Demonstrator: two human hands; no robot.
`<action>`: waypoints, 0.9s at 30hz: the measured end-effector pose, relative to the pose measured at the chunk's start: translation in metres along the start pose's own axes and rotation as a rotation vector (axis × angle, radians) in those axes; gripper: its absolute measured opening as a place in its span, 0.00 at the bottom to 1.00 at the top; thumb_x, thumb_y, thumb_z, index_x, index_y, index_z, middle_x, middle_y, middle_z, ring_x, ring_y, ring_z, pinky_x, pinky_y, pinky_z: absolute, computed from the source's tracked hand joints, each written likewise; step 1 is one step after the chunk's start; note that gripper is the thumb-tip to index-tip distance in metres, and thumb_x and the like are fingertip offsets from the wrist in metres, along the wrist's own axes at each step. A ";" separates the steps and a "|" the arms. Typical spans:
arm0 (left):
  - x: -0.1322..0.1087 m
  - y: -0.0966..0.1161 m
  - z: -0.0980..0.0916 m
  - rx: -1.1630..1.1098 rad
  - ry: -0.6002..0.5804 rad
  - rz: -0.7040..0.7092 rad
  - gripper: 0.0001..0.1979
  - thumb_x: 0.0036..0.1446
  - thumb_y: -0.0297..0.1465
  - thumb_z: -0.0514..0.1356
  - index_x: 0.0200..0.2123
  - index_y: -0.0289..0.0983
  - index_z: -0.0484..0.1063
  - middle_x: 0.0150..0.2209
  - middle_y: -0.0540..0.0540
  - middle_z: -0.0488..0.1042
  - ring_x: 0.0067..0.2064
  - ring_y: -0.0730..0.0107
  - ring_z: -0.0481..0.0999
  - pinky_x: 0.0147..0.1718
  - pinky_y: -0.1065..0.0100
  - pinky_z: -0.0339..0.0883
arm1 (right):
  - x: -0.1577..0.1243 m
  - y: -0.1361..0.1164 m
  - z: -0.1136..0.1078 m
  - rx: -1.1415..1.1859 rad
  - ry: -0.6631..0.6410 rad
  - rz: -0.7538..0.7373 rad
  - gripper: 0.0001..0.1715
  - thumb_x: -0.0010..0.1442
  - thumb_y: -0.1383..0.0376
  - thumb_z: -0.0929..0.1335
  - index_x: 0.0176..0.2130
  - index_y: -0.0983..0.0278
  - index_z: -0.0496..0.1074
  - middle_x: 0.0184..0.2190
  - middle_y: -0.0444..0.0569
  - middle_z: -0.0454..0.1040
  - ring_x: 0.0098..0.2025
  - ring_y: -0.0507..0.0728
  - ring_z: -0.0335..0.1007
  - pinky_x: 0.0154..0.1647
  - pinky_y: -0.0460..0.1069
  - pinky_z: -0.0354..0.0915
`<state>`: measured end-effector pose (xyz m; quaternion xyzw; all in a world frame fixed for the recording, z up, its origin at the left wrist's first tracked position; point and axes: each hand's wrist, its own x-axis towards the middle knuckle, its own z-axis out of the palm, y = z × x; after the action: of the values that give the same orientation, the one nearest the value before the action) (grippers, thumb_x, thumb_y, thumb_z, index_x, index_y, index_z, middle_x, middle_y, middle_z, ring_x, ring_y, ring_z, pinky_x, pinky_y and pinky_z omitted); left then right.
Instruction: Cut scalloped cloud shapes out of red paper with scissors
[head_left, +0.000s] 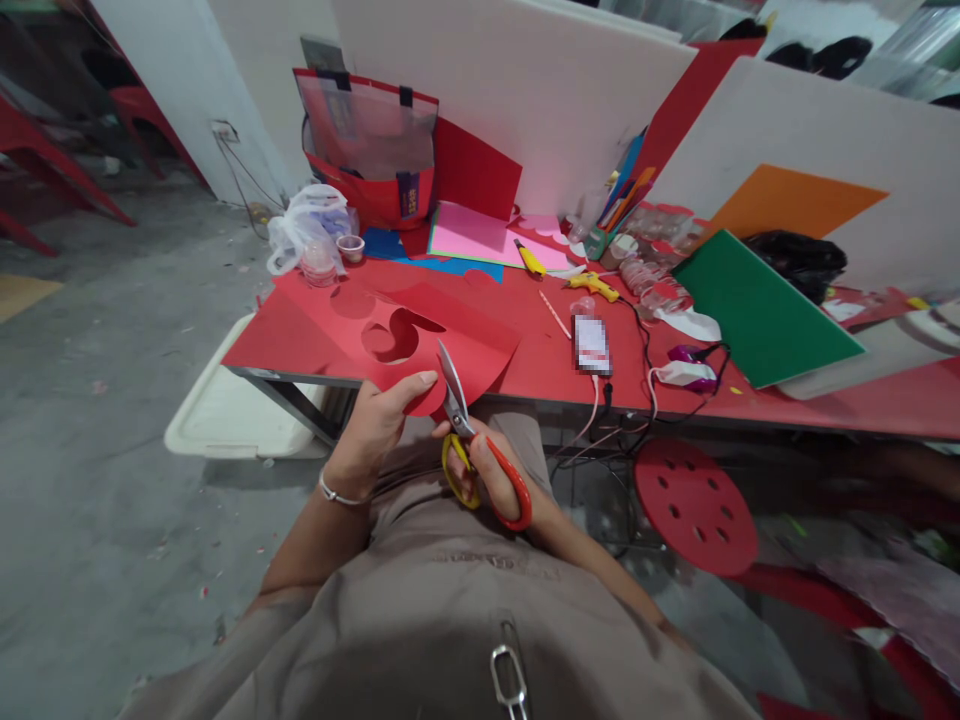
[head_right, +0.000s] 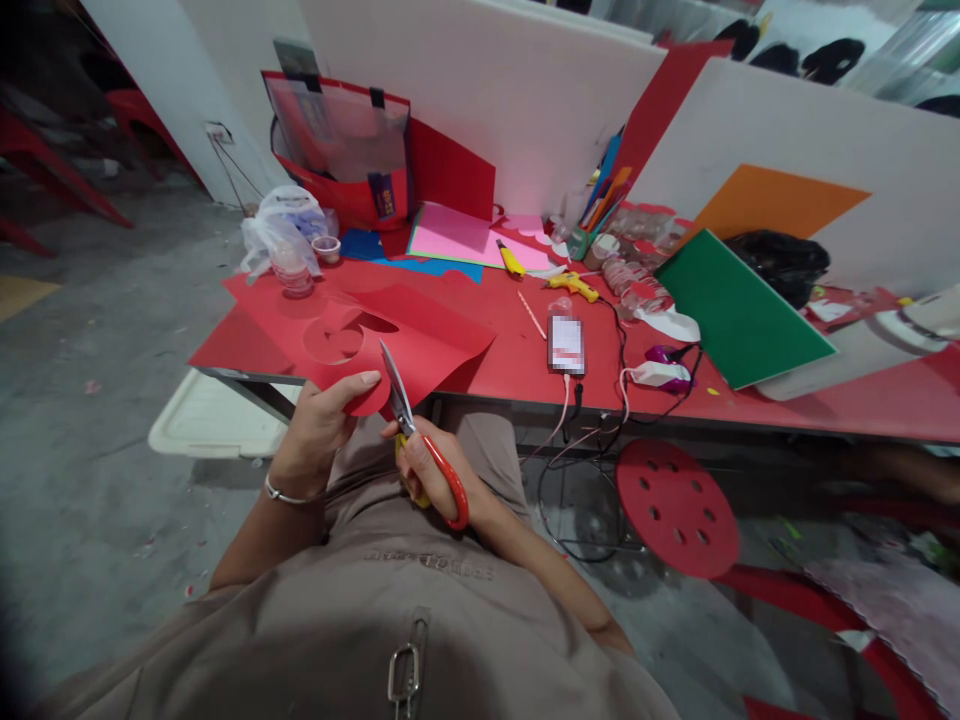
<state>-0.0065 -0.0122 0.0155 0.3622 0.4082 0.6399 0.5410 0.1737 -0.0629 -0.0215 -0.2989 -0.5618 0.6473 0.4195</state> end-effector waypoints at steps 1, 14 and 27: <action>0.000 0.000 0.001 -0.012 -0.006 0.010 0.09 0.55 0.35 0.78 0.32 0.39 0.82 0.35 0.48 0.84 0.36 0.65 0.81 0.44 0.64 0.79 | 0.000 0.000 0.000 0.011 -0.004 -0.008 0.40 0.76 0.32 0.64 0.55 0.64 0.74 0.29 0.40 0.66 0.21 0.49 0.61 0.22 0.46 0.62; 0.001 -0.002 -0.001 -0.003 -0.009 0.029 0.09 0.55 0.35 0.77 0.32 0.40 0.82 0.35 0.47 0.85 0.36 0.63 0.83 0.44 0.63 0.80 | 0.000 -0.001 0.001 0.026 0.014 0.022 0.42 0.74 0.31 0.66 0.54 0.66 0.74 0.27 0.39 0.66 0.19 0.49 0.58 0.20 0.46 0.60; 0.005 0.000 -0.003 -0.040 -0.020 0.008 0.10 0.52 0.34 0.78 0.34 0.40 0.82 0.37 0.47 0.86 0.37 0.63 0.84 0.45 0.62 0.81 | -0.001 -0.008 0.001 0.006 0.000 0.046 0.42 0.75 0.32 0.65 0.56 0.66 0.76 0.27 0.40 0.64 0.20 0.50 0.56 0.20 0.48 0.59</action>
<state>-0.0101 -0.0081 0.0144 0.3592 0.3884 0.6466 0.5496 0.1750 -0.0644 -0.0132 -0.3102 -0.5528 0.6586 0.4055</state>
